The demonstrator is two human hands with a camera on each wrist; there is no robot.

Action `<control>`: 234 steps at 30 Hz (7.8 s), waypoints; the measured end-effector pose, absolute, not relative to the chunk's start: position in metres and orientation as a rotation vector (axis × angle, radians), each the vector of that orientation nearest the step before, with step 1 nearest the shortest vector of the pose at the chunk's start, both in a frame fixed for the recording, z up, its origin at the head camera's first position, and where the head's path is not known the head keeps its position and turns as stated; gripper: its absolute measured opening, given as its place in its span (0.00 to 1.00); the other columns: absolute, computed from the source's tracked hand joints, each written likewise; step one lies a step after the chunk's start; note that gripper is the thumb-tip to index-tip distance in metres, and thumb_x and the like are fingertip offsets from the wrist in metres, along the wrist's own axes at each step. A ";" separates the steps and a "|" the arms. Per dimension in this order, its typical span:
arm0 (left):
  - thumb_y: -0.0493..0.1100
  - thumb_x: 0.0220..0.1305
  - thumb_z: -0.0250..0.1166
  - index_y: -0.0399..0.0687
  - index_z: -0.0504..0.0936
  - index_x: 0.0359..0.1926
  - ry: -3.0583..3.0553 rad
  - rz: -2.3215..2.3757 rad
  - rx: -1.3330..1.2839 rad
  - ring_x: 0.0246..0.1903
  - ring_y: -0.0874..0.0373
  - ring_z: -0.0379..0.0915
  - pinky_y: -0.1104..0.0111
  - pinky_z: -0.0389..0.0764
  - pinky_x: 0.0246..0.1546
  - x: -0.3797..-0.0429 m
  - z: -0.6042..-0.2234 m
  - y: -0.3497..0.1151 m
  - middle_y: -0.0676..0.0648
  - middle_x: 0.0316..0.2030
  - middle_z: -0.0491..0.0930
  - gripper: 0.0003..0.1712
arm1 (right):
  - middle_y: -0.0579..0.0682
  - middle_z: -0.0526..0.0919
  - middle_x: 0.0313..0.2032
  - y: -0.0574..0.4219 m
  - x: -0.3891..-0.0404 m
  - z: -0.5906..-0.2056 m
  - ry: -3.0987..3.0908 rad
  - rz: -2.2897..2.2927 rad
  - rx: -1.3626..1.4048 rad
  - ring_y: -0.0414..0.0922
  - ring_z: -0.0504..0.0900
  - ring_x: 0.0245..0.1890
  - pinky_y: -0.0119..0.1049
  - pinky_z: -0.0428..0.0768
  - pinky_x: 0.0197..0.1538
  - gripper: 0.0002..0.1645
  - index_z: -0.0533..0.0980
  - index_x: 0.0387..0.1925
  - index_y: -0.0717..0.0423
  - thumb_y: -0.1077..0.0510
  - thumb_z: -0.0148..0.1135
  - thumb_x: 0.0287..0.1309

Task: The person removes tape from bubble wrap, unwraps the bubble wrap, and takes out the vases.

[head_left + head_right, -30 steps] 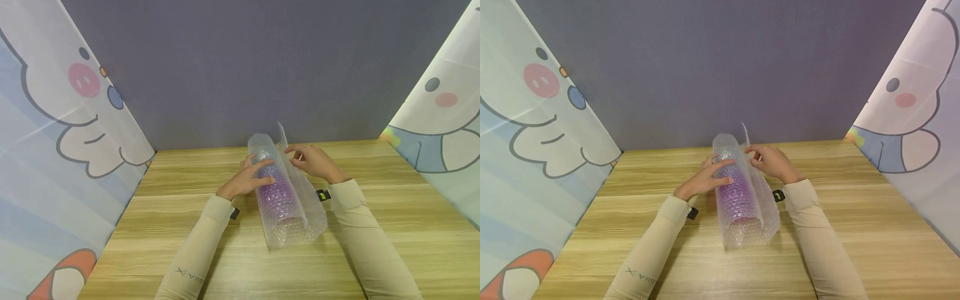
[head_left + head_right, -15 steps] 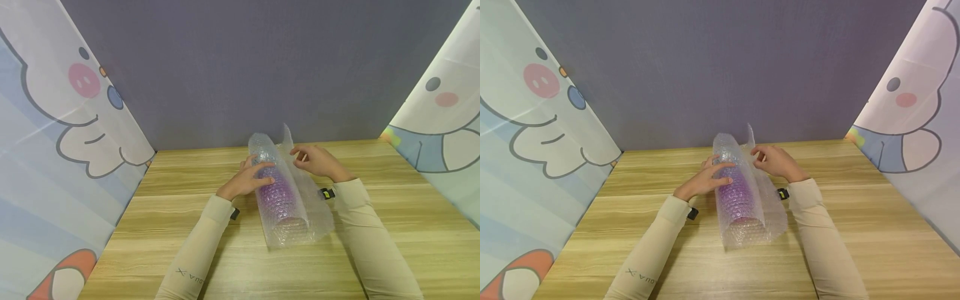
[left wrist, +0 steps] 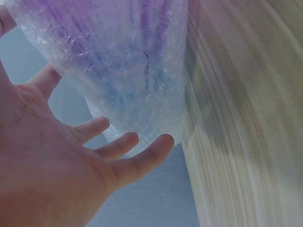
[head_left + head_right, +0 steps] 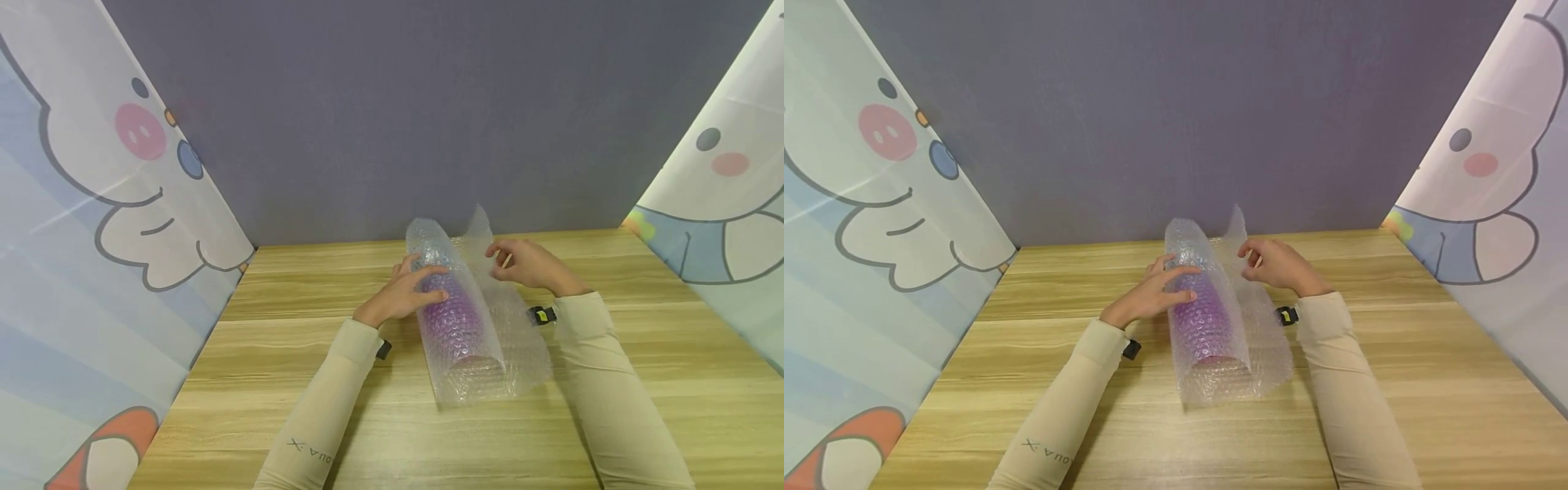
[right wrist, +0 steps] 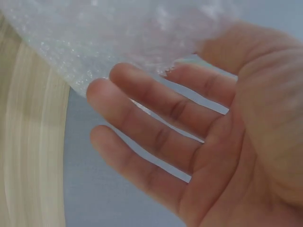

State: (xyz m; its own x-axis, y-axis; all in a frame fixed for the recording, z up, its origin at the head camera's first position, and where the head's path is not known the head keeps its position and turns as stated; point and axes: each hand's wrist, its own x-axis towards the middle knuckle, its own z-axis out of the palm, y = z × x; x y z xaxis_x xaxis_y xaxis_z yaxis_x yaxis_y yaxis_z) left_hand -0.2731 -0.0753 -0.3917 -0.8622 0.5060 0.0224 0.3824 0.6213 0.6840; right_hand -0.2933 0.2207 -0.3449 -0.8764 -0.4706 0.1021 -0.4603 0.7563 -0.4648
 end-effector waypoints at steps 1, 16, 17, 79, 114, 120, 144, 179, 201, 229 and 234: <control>0.70 0.64 0.62 0.80 0.69 0.71 2.666 1.066 0.736 0.80 0.32 0.23 0.24 0.52 0.67 -0.273 -0.392 -0.075 0.48 0.83 0.31 0.34 | 0.56 0.87 0.39 0.222 -0.293 -0.345 2.918 -0.771 -0.784 0.52 0.85 0.39 0.51 0.83 0.45 0.21 0.78 0.56 0.64 0.61 0.68 0.62; 0.70 0.64 0.62 0.80 0.69 0.71 2.655 1.074 0.728 0.80 0.31 0.21 0.23 0.51 0.66 -0.273 -0.392 -0.075 0.48 0.83 0.30 0.34 | 0.56 0.87 0.38 0.240 -0.297 -0.350 2.870 -0.773 -0.782 0.51 0.83 0.42 0.48 0.82 0.45 0.17 0.79 0.51 0.63 0.63 0.69 0.61; 0.70 0.64 0.62 0.80 0.69 0.71 2.652 1.076 0.727 0.79 0.31 0.21 0.23 0.51 0.66 -0.273 -0.392 -0.074 0.48 0.83 0.30 0.34 | 0.56 0.86 0.38 0.242 -0.297 -0.350 2.870 -0.773 -0.782 0.51 0.83 0.42 0.48 0.82 0.45 0.17 0.79 0.51 0.63 0.63 0.69 0.61; 0.68 0.65 0.62 0.76 0.70 0.71 2.674 1.076 0.764 0.81 0.37 0.28 0.27 0.56 0.68 -0.275 -0.394 -0.075 0.47 0.83 0.33 0.34 | 0.55 0.87 0.36 0.281 -0.307 -0.371 2.751 -0.816 -0.602 0.43 0.81 0.34 0.37 0.78 0.38 0.08 0.80 0.42 0.62 0.64 0.63 0.62; 0.67 0.65 0.64 0.76 0.70 0.71 2.650 1.080 0.763 0.80 0.32 0.28 0.26 0.54 0.68 -0.276 -0.392 -0.080 0.46 0.83 0.33 0.34 | 0.57 0.86 0.38 0.221 -0.300 -0.362 2.768 -0.729 -0.840 0.50 0.84 0.40 0.46 0.82 0.44 0.10 0.79 0.47 0.64 0.63 0.62 0.66; 0.66 0.64 0.65 0.75 0.71 0.70 2.620 1.091 0.753 0.81 0.36 0.31 0.28 0.57 0.68 -0.277 -0.390 -0.085 0.47 0.83 0.34 0.33 | 0.58 0.86 0.39 0.220 -0.301 -0.369 2.720 -0.648 -0.791 0.52 0.84 0.41 0.49 0.82 0.46 0.11 0.78 0.46 0.65 0.63 0.62 0.64; 0.62 0.64 0.68 0.75 0.73 0.67 2.586 1.077 0.725 0.78 0.36 0.47 0.33 0.64 0.69 -0.280 -0.385 -0.094 0.46 0.82 0.39 0.31 | 0.55 0.85 0.35 0.218 -0.303 -0.389 2.773 -0.515 -0.742 0.49 0.82 0.37 0.49 0.83 0.45 0.14 0.82 0.43 0.65 0.60 0.66 0.58; 0.63 0.63 0.70 0.65 0.72 0.68 2.644 0.999 0.761 0.74 0.40 0.51 0.32 0.65 0.66 -0.278 -0.367 -0.107 0.43 0.74 0.55 0.35 | 0.56 0.88 0.37 0.220 -0.299 -0.395 2.839 -0.425 -0.872 0.55 0.86 0.41 0.55 0.84 0.50 0.11 0.85 0.42 0.64 0.61 0.66 0.59; 0.60 0.65 0.69 0.56 0.75 0.67 2.752 0.788 0.994 0.74 0.45 0.58 0.47 0.66 0.73 -0.251 -0.345 -0.080 0.44 0.73 0.65 0.34 | 0.58 0.89 0.39 0.219 -0.297 -0.393 2.834 -0.451 -0.847 0.58 0.86 0.42 0.57 0.83 0.51 0.12 0.85 0.41 0.64 0.60 0.67 0.59; 0.76 0.51 0.69 0.65 0.76 0.65 2.868 0.171 1.282 0.71 0.56 0.62 0.49 0.65 0.74 -0.197 -0.347 -0.034 0.55 0.68 0.72 0.44 | 0.54 0.89 0.37 0.216 -0.301 -0.397 2.847 -0.442 -0.817 0.53 0.86 0.40 0.54 0.84 0.48 0.08 0.86 0.37 0.59 0.59 0.67 0.60; 0.73 0.51 0.70 0.65 0.77 0.64 2.865 0.186 1.287 0.70 0.57 0.63 0.51 0.67 0.73 -0.198 -0.346 -0.033 0.57 0.65 0.73 0.41 | 0.55 0.89 0.38 0.216 -0.301 -0.397 2.845 -0.449 -0.807 0.54 0.86 0.41 0.55 0.84 0.48 0.09 0.86 0.38 0.59 0.58 0.67 0.60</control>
